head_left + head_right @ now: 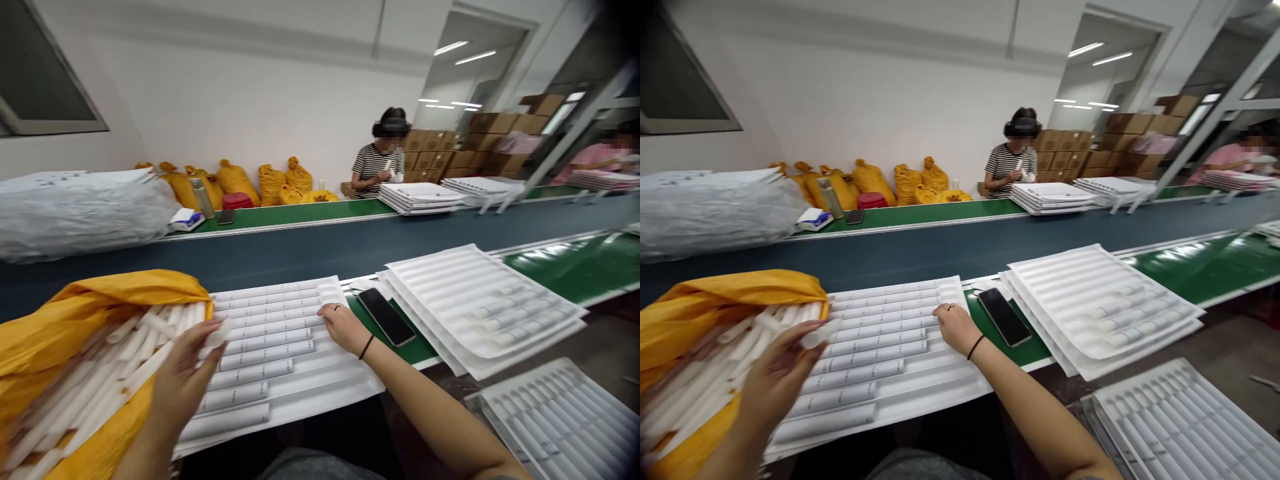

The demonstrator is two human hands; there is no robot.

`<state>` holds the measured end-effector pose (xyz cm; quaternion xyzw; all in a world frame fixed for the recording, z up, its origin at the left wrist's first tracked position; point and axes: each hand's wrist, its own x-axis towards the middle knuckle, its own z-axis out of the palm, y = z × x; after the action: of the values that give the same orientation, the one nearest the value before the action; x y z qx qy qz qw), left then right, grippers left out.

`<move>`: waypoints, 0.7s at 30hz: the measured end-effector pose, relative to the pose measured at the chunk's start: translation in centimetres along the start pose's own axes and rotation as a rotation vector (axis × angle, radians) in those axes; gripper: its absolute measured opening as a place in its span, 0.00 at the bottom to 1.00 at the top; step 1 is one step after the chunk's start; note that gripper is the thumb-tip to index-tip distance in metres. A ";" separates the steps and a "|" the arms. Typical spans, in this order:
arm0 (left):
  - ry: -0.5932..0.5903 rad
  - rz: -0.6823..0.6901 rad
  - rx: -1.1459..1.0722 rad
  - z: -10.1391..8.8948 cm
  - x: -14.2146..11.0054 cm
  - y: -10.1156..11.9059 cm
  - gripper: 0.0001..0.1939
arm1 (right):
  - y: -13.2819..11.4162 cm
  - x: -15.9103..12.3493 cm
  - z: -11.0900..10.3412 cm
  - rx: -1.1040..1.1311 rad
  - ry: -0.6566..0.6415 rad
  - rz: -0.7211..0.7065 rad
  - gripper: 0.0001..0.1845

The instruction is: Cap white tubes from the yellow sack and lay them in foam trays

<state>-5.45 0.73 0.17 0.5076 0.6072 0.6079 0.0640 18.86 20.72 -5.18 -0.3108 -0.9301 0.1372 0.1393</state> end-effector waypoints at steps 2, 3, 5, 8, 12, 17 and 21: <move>-0.039 0.025 -0.097 0.9 -0.1 0.1 0.15 | -0.6 1.8 0.7 -0.018 -0.037 0.018 0.14; -0.050 0.042 -0.133 1.4 -0.1 0.2 0.16 | -0.7 2.4 0.8 -0.028 -0.055 0.024 0.12; -0.050 0.058 -0.166 2.2 0.0 0.7 0.16 | -0.7 3.0 0.3 -0.043 -0.074 0.029 0.10; 0.010 -0.031 -0.298 2.4 -0.2 1.5 0.16 | -1.2 2.5 -1.1 -0.033 -0.049 0.038 0.10; 0.195 -0.311 -0.755 2.4 -0.8 2.2 0.14 | -3.5 0.0 -2.4 0.227 0.024 0.027 0.08; 0.161 -0.550 -0.989 3.6 -1.6 2.8 0.16 | -7.3 -2.5 -3.6 1.088 0.093 -0.059 0.12; 0.066 -0.566 -0.970 3.8 -2.1 3.0 0.16 | -7.9 -2.9 -5.2 0.971 0.201 -0.116 0.13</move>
<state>-0.17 1.11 0.53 0.2178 0.3723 0.7923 0.4316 18.63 13.74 1.79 -0.1695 -0.7567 0.5156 0.3645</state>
